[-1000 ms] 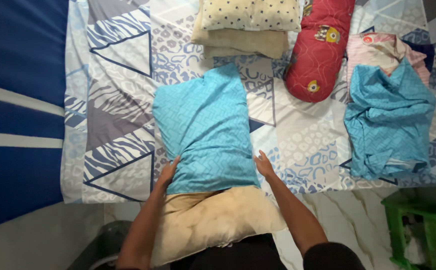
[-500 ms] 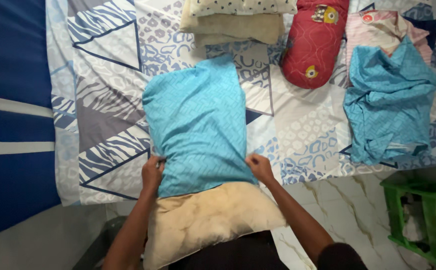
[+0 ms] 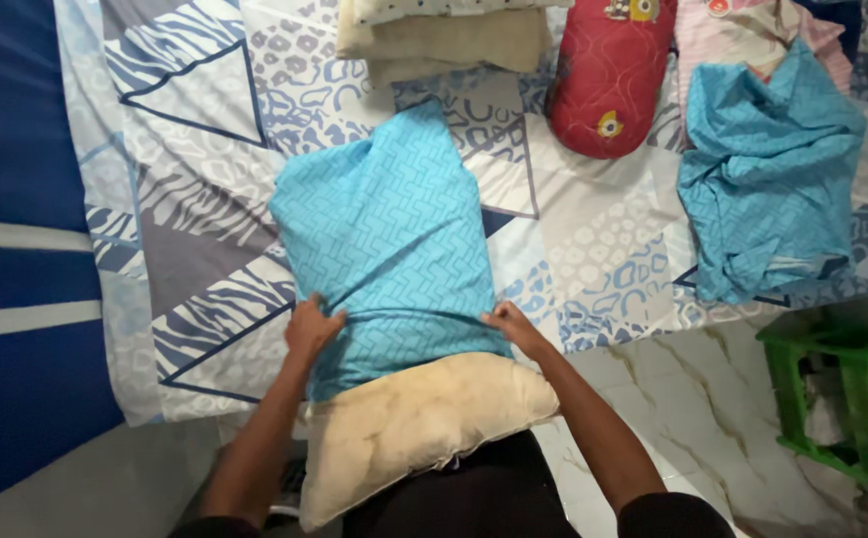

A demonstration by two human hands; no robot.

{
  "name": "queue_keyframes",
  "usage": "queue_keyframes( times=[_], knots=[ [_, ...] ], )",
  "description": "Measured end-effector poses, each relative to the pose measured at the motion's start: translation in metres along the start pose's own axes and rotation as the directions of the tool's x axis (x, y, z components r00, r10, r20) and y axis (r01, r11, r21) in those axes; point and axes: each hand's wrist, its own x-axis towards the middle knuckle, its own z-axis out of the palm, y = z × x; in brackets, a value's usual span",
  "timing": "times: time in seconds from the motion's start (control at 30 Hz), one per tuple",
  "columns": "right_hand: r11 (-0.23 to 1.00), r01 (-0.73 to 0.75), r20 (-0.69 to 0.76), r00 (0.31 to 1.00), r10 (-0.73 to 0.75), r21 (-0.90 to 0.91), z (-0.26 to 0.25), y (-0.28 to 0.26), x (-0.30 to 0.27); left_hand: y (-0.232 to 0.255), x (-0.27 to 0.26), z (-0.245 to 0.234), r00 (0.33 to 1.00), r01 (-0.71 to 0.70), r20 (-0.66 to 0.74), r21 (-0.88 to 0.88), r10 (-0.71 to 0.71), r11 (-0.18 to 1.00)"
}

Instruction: The person inserts a pillow into a light blue pillowcase on a bed, then places the finished pillow aside. The person then picks up a red cylindrical pillow and begins inserting it into a matching light blue pillowcase.

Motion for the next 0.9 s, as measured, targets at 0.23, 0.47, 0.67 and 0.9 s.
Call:
queue_keyframes(
  times=[0.23, 0.47, 0.67, 0.9],
  knots=[
    [0.946, 0.298, 0.176, 0.946, -0.273, -0.131, 0.004, -0.012, 0.029, 0.012, -0.001, 0.039, 0.988, 0.067, -0.063, -0.643, -0.140, 0.763],
    [0.892, 0.451, 0.118, 0.888, -0.444, -0.041, -0.007, -0.047, 0.048, 0.056, -0.012, 0.004, 0.917, -0.180, -0.380, -0.662, -0.119, 0.728],
    [0.817, 0.548, 0.111, 0.836, -0.537, -0.178, -0.032, -0.140, 0.106, 0.083, 0.015, -0.071, 0.949, -0.127, -0.264, -0.817, -0.169, 0.563],
    [0.815, 0.551, 0.139, 0.834, -0.533, -0.181, -0.024, -0.114, 0.184, 0.084, 0.056, -0.027, 0.729, -0.081, -0.683, -0.130, -0.030, 0.988]
  ],
)
